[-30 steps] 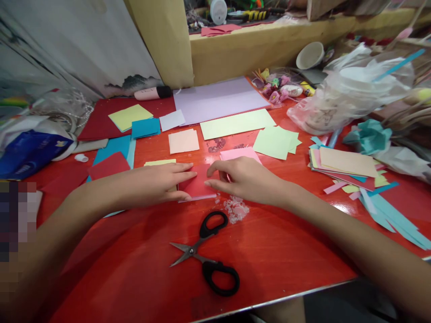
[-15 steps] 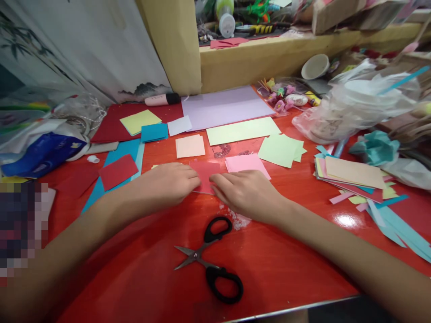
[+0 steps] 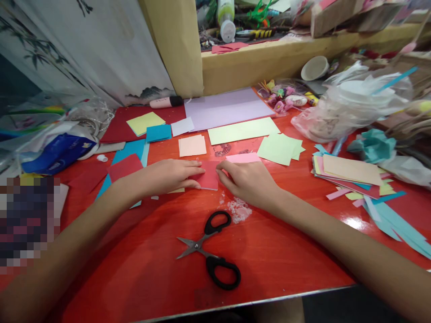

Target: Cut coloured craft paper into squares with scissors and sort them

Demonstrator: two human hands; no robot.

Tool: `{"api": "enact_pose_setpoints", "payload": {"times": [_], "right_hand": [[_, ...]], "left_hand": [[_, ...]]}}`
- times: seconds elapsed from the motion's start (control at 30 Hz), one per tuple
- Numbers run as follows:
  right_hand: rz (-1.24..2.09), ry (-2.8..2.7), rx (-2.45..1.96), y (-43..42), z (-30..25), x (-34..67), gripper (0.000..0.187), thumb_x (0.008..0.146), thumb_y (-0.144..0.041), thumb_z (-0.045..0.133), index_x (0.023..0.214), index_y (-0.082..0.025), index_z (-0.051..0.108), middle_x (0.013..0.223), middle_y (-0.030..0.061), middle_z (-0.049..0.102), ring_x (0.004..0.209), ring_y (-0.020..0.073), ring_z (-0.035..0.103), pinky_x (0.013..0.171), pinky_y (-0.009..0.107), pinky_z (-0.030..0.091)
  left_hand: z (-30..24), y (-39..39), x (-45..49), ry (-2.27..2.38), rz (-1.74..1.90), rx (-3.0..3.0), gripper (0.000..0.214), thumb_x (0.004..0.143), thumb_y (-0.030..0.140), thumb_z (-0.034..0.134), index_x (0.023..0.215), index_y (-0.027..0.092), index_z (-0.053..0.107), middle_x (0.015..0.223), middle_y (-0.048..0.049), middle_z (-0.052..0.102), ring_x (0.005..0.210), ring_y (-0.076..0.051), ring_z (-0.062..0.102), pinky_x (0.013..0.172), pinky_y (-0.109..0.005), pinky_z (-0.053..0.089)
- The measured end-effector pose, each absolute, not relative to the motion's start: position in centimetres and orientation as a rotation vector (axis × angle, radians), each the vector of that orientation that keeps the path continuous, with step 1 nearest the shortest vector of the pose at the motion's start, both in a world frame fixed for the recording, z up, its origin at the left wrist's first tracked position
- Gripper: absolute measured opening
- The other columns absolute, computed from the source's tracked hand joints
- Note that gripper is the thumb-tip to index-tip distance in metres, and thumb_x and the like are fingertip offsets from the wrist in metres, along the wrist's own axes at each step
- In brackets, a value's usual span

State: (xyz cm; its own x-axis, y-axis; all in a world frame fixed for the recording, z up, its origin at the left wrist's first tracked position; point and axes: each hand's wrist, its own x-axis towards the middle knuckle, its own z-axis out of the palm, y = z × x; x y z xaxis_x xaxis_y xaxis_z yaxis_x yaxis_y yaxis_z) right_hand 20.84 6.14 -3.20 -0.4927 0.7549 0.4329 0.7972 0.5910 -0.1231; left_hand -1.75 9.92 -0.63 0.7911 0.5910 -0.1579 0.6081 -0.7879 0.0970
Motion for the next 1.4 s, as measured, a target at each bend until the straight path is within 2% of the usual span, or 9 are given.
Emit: {"api": "enact_pose_setpoints", "payload": {"times": [0.17, 0.33, 0.47, 0.63, 0.77, 0.93, 1.13, 1.27, 1.4], "right_hand": [[0.11, -2.367, -1.296, 5.8, -2.9, 20.3, 0.025, 0.088, -0.028, 0.044, 0.091, -0.017, 0.066, 0.055, 0.0015, 0.06, 0.049, 0.0136, 0.051, 0.05, 0.026, 0.032], [0.538, -2.253, -1.335, 5.3, -1.9, 19.9, 0.023, 0.088, -0.028, 0.045, 0.083, -0.017, 0.065, 0.057, -0.0008, 0.056, 0.049, 0.01, 0.046, 0.05, 0.024, 0.032], [0.594, -2.19, -1.335, 5.3, -1.5, 20.0, 0.02, 0.087, -0.025, 0.047, 0.082, -0.017, 0.065, 0.057, -0.0019, 0.056, 0.048, 0.0087, 0.043, 0.049, 0.023, 0.031], [0.614, -2.184, -1.343, 5.6, -1.5, 20.1, 0.021, 0.087, -0.025, 0.047, 0.081, -0.017, 0.065, 0.058, -0.0016, 0.057, 0.048, 0.0085, 0.042, 0.049, 0.023, 0.03], [0.656, -2.165, -1.319, 5.7, -1.6, 20.3, 0.021, 0.087, -0.025, 0.047, 0.08, -0.016, 0.064, 0.06, -0.0009, 0.058, 0.052, 0.0089, 0.046, 0.051, 0.023, 0.033], [0.621, -2.047, -1.202, 4.7, -2.1, 20.0, 0.02, 0.088, -0.024, 0.043, 0.082, -0.017, 0.06, 0.062, -0.0007, 0.059, 0.052, 0.009, 0.046, 0.05, 0.022, 0.035], [0.711, -2.145, -0.931, 3.7, -3.3, 19.3, 0.018, 0.088, -0.02, 0.042, 0.084, -0.016, 0.059, 0.074, 0.0028, 0.063, 0.062, 0.0094, 0.053, 0.06, 0.021, 0.043], [0.933, -2.138, -1.057, 4.1, -3.5, 19.4, 0.018, 0.088, -0.023, 0.042, 0.083, -0.016, 0.058, 0.067, 0.0014, 0.059, 0.057, 0.0097, 0.051, 0.056, 0.022, 0.041], [1.073, -2.126, -1.094, 4.4, -3.6, 19.3, 0.017, 0.087, -0.023, 0.042, 0.082, -0.016, 0.057, 0.064, 0.0003, 0.057, 0.056, 0.0097, 0.051, 0.054, 0.022, 0.04]], "left_hand": [[0.0, 9.0, -1.2, 0.956, -0.205, 2.827, 0.035, 0.094, 0.038, 0.035, 0.112, 0.021, 0.06, 0.112, -0.0085, 0.063, 0.094, -0.02, 0.062, 0.077, -0.031, 0.045], [0.8, 8.3, -0.9, 1.011, -0.3, 2.835, 0.035, 0.092, 0.04, 0.041, 0.116, 0.022, 0.057, 0.117, -0.0096, 0.061, 0.096, -0.023, 0.062, 0.075, -0.032, 0.046], [1.1, 8.1, -0.7, 1.019, -0.338, 2.832, 0.034, 0.09, 0.039, 0.046, 0.117, 0.021, 0.056, 0.118, -0.0104, 0.06, 0.096, -0.023, 0.061, 0.075, -0.032, 0.047], [1.1, 8.3, -0.8, 1.011, -0.355, 2.819, 0.03, 0.091, 0.035, 0.043, 0.113, 0.022, 0.058, 0.115, -0.0088, 0.061, 0.093, -0.021, 0.061, 0.076, -0.032, 0.046], [0.8, 8.5, -1.0, 0.988, -0.317, 2.804, 0.027, 0.091, 0.024, 0.037, 0.103, 0.022, 0.061, 0.103, -0.006, 0.065, 0.083, -0.018, 0.061, 0.07, -0.029, 0.044], [1.2, 8.2, -0.5, 1.13, -0.331, 2.804, 0.026, 0.089, 0.019, 0.033, 0.08, 0.017, 0.058, 0.074, -0.0058, 0.062, 0.058, -0.016, 0.053, 0.049, -0.027, 0.033], [1.3, 8.9, -0.6, 1.166, -0.178, 2.766, 0.023, 0.09, 0.019, 0.036, 0.071, 0.017, 0.05, 0.067, -0.0024, 0.058, 0.055, -0.012, 0.048, 0.049, -0.024, 0.028], [2.1, 9.8, -1.6, 1.272, 0.014, 2.752, 0.027, 0.093, 0.03, 0.034, 0.078, 0.017, 0.052, 0.07, -0.0032, 0.061, 0.061, -0.013, 0.053, 0.053, -0.024, 0.031], [6.4, 8.6, -3.6, 1.656, 0.291, 2.754, 0.025, 0.092, 0.035, 0.038, 0.088, 0.017, 0.055, 0.081, -0.0025, 0.063, 0.072, -0.015, 0.056, 0.063, -0.026, 0.037]]}}
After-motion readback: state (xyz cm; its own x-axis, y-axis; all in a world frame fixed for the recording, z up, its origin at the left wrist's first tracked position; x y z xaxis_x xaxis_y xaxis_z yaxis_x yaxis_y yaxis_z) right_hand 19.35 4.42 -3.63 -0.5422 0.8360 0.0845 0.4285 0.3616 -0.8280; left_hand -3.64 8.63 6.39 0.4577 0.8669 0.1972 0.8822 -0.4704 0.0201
